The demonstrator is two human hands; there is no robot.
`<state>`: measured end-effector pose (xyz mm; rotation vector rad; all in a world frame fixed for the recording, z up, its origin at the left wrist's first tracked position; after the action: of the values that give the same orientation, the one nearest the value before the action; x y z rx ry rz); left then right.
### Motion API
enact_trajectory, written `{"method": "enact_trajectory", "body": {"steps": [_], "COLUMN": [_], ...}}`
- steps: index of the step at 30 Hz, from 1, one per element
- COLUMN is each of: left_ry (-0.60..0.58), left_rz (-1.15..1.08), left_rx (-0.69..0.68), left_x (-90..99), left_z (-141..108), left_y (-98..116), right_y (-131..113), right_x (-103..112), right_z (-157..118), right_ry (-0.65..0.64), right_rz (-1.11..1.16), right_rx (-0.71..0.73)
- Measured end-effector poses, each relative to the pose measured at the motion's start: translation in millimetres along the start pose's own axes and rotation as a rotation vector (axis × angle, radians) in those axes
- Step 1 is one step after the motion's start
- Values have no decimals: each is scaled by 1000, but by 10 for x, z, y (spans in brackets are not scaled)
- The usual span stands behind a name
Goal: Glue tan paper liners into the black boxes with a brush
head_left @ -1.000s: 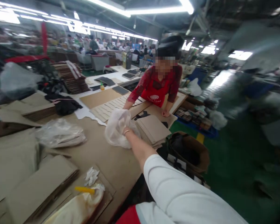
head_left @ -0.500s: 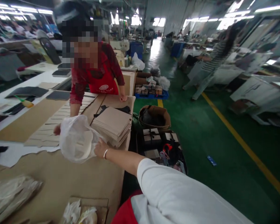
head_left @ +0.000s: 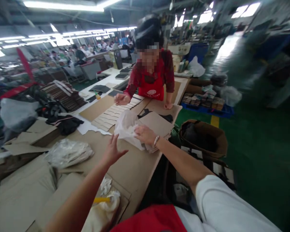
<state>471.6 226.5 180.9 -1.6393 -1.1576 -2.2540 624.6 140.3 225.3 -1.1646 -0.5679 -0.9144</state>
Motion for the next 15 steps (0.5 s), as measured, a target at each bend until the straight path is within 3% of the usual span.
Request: {"method": "enact_trajectory", "body": {"steps": [3,6,9,12,15], "left_ry": [-40,-161,-314,-311,-318], "left_rz": [4,6,-73,-211,-269], "left_rx": [19,-74,-73,114,182], "left_x": [-328,-720,-1014,-1074,-1119], "left_z": [32,-4,-110,-273,-487], "left_y": [84,273,419,417,429], "right_y": [-39,-29,24,140,239], "right_x": [-221,-360,-318,-229,-534], "right_z": [-267,-563,-778,-975,-1175], "right_ry": [-175,-245,-167,37,12], "right_rz": [207,354,440,383,253], "right_rx": [0,-56,-100,-120,-140]}}
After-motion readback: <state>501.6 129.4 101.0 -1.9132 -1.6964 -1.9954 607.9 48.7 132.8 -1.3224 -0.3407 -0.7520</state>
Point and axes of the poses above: each hand's wrist, its own z-axis towards the middle knuckle, its own x-axis out of the back of the hand, y = z × x, the point moved 8 cm from there along z, towards the middle knuckle, and after that the axes turned 1 degree about -y, right-handed, at the moved point
